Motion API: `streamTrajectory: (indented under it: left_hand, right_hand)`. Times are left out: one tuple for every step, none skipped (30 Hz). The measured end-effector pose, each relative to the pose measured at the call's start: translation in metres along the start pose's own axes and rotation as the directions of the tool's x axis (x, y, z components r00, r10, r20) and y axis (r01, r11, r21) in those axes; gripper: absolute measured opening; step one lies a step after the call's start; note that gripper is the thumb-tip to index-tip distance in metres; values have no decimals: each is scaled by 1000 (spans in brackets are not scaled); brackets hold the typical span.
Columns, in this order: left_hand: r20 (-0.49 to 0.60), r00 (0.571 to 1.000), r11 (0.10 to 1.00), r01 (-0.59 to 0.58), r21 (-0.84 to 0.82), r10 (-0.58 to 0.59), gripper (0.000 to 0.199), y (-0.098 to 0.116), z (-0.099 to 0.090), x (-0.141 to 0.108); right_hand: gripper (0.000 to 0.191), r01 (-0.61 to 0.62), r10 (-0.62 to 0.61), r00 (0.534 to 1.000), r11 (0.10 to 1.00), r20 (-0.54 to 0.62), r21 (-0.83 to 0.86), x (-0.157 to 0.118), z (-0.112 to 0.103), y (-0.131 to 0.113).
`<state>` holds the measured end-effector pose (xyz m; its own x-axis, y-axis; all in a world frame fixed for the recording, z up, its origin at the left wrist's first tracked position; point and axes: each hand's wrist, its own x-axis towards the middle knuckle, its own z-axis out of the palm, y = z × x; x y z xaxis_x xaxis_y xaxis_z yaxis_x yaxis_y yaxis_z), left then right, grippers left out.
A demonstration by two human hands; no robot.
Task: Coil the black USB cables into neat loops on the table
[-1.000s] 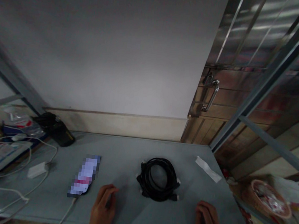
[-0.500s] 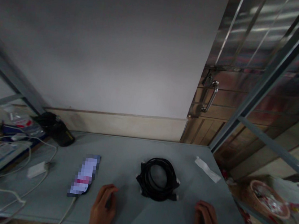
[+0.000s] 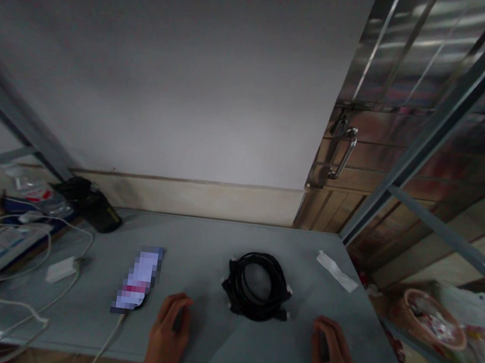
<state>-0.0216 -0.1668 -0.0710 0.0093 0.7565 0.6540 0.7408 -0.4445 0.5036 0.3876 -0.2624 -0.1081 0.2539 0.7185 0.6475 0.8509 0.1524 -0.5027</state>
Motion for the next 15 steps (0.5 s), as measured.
streamTrajectory:
  left_hand:
    - [1,1000,1000,4,-2,-4,15,1,0,0]
    - [2,1000,1000,7,-3,-7,15,1,-1,0]
    - [3,1000,1000,9,-3,-9,15,2,-1,1]
    - [5,1000,1000,11,-2,-10,15,2,-1,1]
    - [8,1000,1000,13,-1,-13,15,3,-2,1]
    - [13,1000,1000,16,2,-16,15,3,-2,1]
    - [18,1000,1000,19,5,-19,15,3,-2,1]
    - [22,1000,1000,22,9,-22,15,3,-2,0]
    - [22,999,1000,23,13,-23,15,2,-3,0]
    - [21,1000,1000,21,14,-21,15,2,-3,0]
    - [19,1000,1000,19,15,-19,15,2,-2,-1]
    - [19,1000,1000,17,13,-17,16,2,-2,-1]
    - [19,1000,1000,17,10,-18,17,2,-2,-1]
    - [20,1000,1000,19,9,-20,17,2,-2,-1]
    - [22,999,1000,24,9,-24,17,3,-2,-1]
  right_hand:
    - [15,-4,4,1000,1000,5,16,3,1,-4]
    - [16,-5,4,1000,999,6,33,8,3,-10]
    - [18,1,-1,1000,999,7,50,13,6,-18]
    - [21,13,-14,1000,998,10,65,20,10,-27]
    - [25,34,-36,999,996,27,78,27,15,-37]
    - [31,61,-66,996,994,53,89,35,21,-48]
    - [39,87,-95,992,991,88,99,43,28,-59]
    - [48,114,-128,982,988,138,107,51,37,-69]
    - [57,143,-161,971,983,175,111,59,46,-78]
    - [63,172,-194,957,979,217,113,65,55,-86]
    - [65,203,-227,941,972,252,115,70,64,-91]
    - [63,234,-258,924,965,283,118,74,73,-95]
    - [58,259,-286,905,958,316,123,77,79,-98]
    - [51,279,-308,886,951,348,130,79,84,-99]
    - [47,295,-325,868,946,375,137,80,88,-99]
